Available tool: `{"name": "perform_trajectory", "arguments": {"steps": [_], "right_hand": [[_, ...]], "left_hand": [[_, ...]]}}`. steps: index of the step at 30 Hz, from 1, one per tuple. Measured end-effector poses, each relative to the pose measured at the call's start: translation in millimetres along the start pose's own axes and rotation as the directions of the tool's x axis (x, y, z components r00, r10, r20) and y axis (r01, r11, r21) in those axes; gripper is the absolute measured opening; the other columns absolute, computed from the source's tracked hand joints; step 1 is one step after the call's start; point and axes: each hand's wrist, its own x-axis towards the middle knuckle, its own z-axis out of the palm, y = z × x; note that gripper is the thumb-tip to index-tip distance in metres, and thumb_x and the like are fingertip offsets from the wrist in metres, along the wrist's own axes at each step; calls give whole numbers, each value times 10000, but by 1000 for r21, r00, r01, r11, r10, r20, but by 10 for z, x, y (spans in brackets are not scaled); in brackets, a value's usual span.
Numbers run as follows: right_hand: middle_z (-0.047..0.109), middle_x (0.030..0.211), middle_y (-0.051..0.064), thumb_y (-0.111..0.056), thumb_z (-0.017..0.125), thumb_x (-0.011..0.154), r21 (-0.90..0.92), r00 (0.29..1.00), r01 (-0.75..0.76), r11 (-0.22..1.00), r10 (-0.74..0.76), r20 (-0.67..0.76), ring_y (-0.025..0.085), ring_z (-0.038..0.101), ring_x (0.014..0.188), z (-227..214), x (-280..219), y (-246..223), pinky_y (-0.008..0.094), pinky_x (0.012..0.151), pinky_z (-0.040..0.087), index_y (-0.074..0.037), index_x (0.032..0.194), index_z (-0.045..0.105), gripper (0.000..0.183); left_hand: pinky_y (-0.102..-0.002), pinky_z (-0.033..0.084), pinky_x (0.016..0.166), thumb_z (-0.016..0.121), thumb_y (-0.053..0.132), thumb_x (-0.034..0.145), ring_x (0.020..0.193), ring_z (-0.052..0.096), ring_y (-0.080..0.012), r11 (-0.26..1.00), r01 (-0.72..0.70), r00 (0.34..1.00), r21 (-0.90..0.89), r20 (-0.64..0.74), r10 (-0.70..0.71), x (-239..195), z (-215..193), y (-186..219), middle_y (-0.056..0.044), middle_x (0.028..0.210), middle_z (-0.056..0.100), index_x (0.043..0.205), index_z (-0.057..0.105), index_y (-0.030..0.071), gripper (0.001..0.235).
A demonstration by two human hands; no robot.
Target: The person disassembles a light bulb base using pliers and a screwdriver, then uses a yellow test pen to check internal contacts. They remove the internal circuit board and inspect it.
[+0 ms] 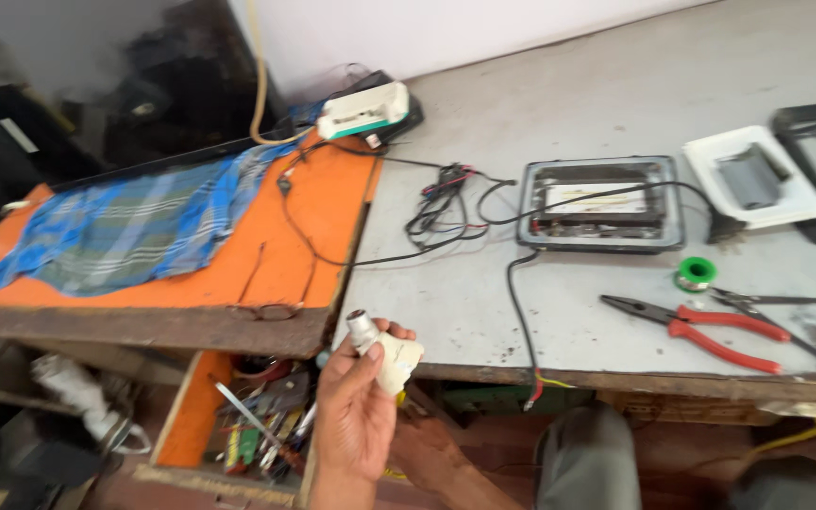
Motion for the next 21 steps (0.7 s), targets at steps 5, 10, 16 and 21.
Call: {"name": "perform_trajectory", "arguments": {"steps": [5,10,16,21], "right_hand": [[686,1023,176,-92,677,840,196,941,22,980,46,-336,314,693,1013,-129,-365,296,431,757,602,7,1167,718,344],[717,988,108,-118,657,916,412,723,-243,878,447,-527,208,738,871,-358,-1718,407,352,641,621,-34,1183,705,284],[660,970,96,-185,546,1040,628,-16,-559,542,750,-662,178,679,843,-1506,-3304,785,312,678,590,-17,1221,632,262],[613,956,86,-240,453,1143,673,-276,-537,509,648,-710,154,629,819,-2628,-3959,1220,279,709,564,-2,1253,572,287]], "left_hand": [[-395,523,942,706,127,924,1068,658,-253,989,-66,992,130,112,52,129,64,-114,-184,1089,708,1222,620,-70,368],[-339,537,913,719,154,940,1050,643,-166,946,-110,969,303,245,34,427,296,-574,-118,1126,703,1244,623,-39,373],[-283,536,921,723,186,950,1041,649,-134,874,-188,894,448,446,-36,606,732,-1408,-76,1137,705,1280,621,-20,403],[-273,524,904,780,177,890,988,682,-142,640,-310,887,703,456,-72,512,929,-1705,-72,1058,753,1221,669,11,387]]}}
